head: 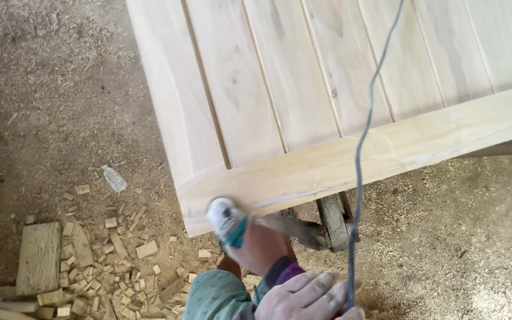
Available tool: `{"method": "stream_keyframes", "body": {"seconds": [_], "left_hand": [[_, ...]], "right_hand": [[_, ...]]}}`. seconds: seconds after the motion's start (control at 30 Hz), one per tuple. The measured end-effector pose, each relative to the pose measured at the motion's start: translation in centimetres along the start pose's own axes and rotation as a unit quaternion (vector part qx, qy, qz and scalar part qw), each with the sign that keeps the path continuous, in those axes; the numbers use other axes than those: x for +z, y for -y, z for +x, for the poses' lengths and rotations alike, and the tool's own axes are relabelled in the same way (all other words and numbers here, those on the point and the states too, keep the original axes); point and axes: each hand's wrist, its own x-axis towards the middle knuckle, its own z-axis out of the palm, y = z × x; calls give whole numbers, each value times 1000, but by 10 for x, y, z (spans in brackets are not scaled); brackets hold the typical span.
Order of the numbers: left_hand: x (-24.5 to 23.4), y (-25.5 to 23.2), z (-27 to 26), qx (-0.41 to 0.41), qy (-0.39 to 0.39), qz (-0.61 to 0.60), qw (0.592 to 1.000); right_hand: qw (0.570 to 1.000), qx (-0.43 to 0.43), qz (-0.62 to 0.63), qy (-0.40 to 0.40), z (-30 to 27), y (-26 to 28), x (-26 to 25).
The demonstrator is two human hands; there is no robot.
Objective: Sand the surface and edges of a wooden door using a power sander.
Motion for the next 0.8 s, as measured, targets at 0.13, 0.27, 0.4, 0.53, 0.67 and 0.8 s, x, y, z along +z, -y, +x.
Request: {"method": "stream_keyframes", "body": {"seconds": [0.13,0.27,0.4,0.53,0.67,0.8], "left_hand": [[-24,12,21,-3,1,17,1000],[-30,18,16,-49,14,56,997],[-24,36,7,-62,3,71,996],[14,78,-25,-212,1,-15,977],[46,141,-35,-409,110,20,906],[99,207,-69,-461,130,125,869]], "right_hand": [[996,-83,-40,12,14,11,11],[998,0,-29,57,15,-5,-28],[997,63,15,33,8,-66,-58],[982,163,95,-13,-5,-134,-102],[974,207,84,-40,-11,-202,-140],[963,229,126,-70,-12,-267,-182]]}}
